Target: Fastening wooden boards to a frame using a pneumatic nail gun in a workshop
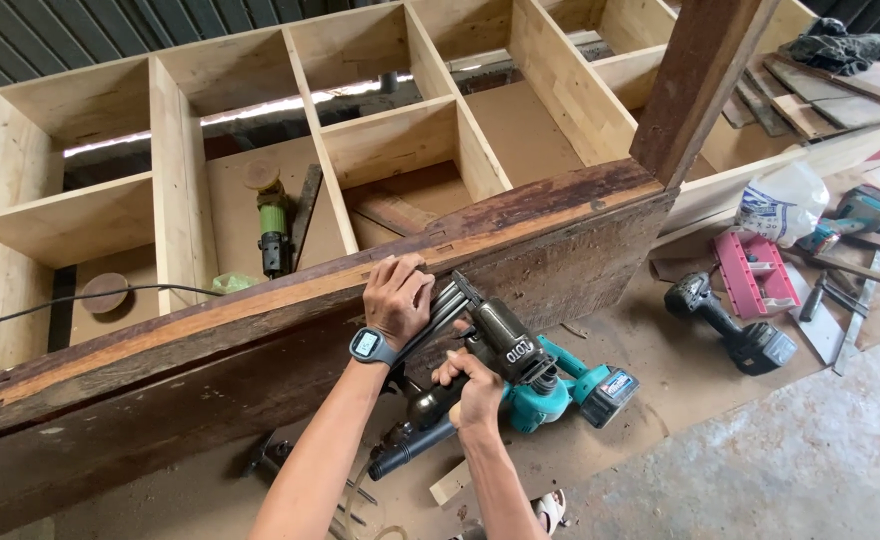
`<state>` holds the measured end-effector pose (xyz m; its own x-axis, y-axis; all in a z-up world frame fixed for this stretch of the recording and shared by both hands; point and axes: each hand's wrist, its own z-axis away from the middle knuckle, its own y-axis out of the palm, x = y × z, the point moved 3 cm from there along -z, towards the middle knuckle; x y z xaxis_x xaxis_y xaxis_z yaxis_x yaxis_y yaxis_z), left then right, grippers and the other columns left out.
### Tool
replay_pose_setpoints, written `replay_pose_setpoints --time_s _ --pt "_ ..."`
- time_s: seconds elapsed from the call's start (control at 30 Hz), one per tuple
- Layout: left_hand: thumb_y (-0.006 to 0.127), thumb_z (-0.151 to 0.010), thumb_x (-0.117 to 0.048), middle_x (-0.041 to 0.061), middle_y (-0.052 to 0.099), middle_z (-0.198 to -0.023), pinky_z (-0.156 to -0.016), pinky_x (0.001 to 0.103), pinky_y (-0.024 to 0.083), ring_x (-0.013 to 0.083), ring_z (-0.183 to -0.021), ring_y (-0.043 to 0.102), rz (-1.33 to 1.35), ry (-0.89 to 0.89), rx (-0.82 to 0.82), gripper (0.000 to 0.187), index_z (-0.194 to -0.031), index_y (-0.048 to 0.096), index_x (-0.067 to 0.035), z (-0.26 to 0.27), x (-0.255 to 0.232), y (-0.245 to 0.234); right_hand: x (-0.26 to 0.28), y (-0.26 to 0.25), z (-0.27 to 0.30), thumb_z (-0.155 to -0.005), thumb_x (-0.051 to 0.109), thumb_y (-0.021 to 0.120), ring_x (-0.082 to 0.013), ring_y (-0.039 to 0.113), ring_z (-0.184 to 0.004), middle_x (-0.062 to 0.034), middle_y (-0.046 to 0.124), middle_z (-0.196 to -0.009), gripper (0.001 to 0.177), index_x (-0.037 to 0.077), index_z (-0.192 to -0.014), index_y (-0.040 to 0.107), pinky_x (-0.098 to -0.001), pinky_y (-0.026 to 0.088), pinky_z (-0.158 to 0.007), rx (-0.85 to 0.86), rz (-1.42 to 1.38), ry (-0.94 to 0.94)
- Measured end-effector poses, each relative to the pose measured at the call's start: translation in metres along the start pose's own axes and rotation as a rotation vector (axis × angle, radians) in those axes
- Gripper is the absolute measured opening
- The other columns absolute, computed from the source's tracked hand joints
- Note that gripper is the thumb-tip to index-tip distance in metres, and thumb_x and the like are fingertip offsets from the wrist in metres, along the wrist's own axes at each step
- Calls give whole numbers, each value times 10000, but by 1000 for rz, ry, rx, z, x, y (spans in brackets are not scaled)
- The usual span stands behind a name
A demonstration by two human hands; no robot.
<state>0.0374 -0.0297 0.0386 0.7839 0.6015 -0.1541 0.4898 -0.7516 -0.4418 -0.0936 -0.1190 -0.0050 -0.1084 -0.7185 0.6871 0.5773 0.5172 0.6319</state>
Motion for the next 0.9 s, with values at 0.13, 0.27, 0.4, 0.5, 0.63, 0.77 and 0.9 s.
replay_pose_setpoints --time_s 0.13,0.27,0.4,0.5,0.63,0.77,0.9 --pt "788 -854 -153 5 708 -986 -938 379 533 240 -929 673 0 -2 11 128 -763 698 -150 1 2 2 -23 -11 -9 -786 14 689 -275 488 -442 -173 430 -440 314 -3 -534 502 -428 525 -603 -25 -13 -3" --pt "793 -843 -150 -3 708 -975 -936 370 530 235 -911 670 7 -17 8 125 -755 705 -146 1 0 0 -23 -8 -7 -771 9 679 -320 499 -445 -215 434 -436 305 -21 -525 500 -423 507 -581 -73 6 3" --pt "800 -839 -144 3 708 -985 -934 368 532 249 -909 671 8 -13 2 123 -759 706 -145 1 0 -1 -24 -4 -5 -773 -4 684 -291 484 -439 -194 424 -438 319 -15 -515 497 -421 500 -575 -93 -4 5" --pt "800 -838 -146 3 708 -990 -934 370 531 254 -915 669 8 7 -2 123 -760 706 -151 -2 -1 -2 7 21 16 -766 -1 681 -301 492 -440 -206 431 -435 317 -18 -511 493 -416 498 -566 -114 -6 -2" --pt "817 -818 -149 -11 706 -982 -929 374 535 254 -913 673 -9 -2 20 126 -756 708 -162 -2 -1 -1 -24 -14 -13 -766 36 684 -318 555 -462 -209 458 -437 314 -7 -510 508 -402 485 -558 -95 1 16" --pt "813 -827 -155 -25 699 -991 -929 366 537 244 -924 669 -26 -12 39 136 -754 698 -167 -2 -6 -5 -30 -28 -24 -761 37 686 -334 570 -455 -221 461 -435 306 -15 -511 518 -428 502 -554 -66 -27 14" --pt "822 -801 -121 -23 671 -989 -908 366 553 244 -910 655 -8 -92 69 139 -767 690 -149 -3 -1 0 -11 -37 -30 -766 49 689 -315 562 -478 -191 470 -445 296 8 -529 516 -395 503 -594 -11 -61 50"
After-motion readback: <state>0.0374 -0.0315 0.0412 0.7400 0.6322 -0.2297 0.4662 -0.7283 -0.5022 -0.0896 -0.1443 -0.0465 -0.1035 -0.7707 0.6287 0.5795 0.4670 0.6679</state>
